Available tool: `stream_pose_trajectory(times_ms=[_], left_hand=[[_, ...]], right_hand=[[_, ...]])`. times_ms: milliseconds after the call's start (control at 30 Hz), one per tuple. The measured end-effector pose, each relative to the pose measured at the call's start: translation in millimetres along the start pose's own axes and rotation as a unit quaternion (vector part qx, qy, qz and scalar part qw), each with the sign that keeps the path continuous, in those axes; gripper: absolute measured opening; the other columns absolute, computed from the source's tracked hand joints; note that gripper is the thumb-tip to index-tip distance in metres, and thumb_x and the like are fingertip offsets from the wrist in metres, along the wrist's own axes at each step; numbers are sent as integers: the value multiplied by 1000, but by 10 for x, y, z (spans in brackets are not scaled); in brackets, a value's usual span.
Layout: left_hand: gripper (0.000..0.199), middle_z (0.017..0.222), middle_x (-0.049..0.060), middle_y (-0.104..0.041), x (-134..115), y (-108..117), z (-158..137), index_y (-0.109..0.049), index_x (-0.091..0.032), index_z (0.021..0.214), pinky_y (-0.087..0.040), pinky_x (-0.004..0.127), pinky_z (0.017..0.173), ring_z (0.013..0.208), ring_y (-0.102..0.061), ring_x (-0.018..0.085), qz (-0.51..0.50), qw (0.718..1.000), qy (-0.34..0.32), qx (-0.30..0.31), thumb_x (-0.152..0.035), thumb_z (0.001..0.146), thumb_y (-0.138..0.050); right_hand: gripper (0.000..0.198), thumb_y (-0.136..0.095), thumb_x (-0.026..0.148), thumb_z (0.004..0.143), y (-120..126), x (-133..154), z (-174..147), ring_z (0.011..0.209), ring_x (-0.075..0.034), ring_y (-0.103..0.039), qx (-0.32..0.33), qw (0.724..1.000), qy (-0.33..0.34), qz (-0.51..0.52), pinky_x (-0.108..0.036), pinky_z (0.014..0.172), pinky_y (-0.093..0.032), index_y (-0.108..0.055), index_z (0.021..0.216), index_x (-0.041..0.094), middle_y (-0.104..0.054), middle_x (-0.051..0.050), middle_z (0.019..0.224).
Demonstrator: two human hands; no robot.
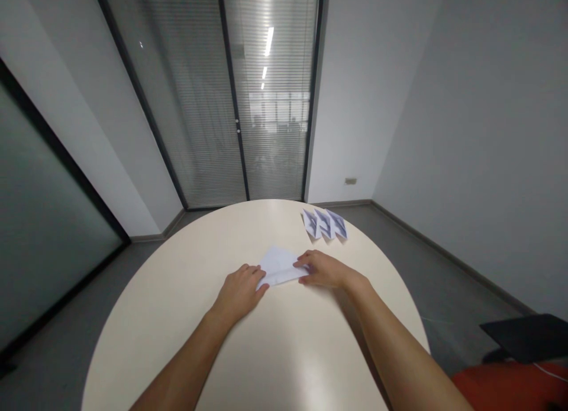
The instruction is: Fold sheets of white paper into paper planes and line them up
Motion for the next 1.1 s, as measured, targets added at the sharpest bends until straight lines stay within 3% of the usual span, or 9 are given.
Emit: stream_pose_trajectory(times_ms=[233,400,533,733,900,1100], left_hand=[[30,119,9,-70,-35,39,23,-65,-22,121,-49,36,92,112,-60,25,8,1000,11,-23,-34,101,-46],[32,109,9,-73,-7,95,3,-66,-22,119,-49,36,88,105,-65,26,6,999,30,-32,-40,100,-46],[37,113,9,-72,18,130,-7,-64,-22,122,-49,35,89,105,-67,26,-16,998,38,-44,-46,97,-51],[33,112,4,-74,192,73,10,-59,-25,129,-48,29,85,102,-69,21,-41,993,82,-68,-32,98,-52],[35,107,6,-76,337,7,25,-54,-25,136,-49,30,79,97,-71,22,-24,989,122,-78,-32,103,-44],[37,122,7,-71,383,-62,49,-54,-24,138,-50,31,89,109,-67,22,-37,989,118,-87,-26,102,-47]], right_hand=[[34,-68,26,84,43,18,-7,105,-25,-67,-9,999,-25,29,-29,96,-46,-75,117,20,-73,-10,116],[28,-62,21,86,71,-80,-1,95,-22,-69,-36,994,-84,52,-27,84,-48,-76,109,18,-77,-9,109],[22,-61,26,88,112,-110,-30,87,-21,-69,-58,991,-107,57,-27,78,-47,-75,105,20,-77,-7,99],[25,-61,27,89,105,-195,-28,92,-21,-68,-90,988,-112,57,-27,79,-46,-71,111,19,-76,-8,106],[30,-59,28,93,88,-234,8,96,-23,-68,-114,987,-108,36,-29,83,-46,-69,119,18,-74,-11,114],[34,-58,27,94,57,-283,32,101,-25,-68,-134,984,-115,28,-32,86,-47,-65,125,18,-73,-13,116]])
Point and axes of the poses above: each hand's wrist, its own z-axis towards the middle knuckle, its own y-axis out of the back of the hand, x = y × z, the point moved 9 cm from there along z, towards the middle knuckle
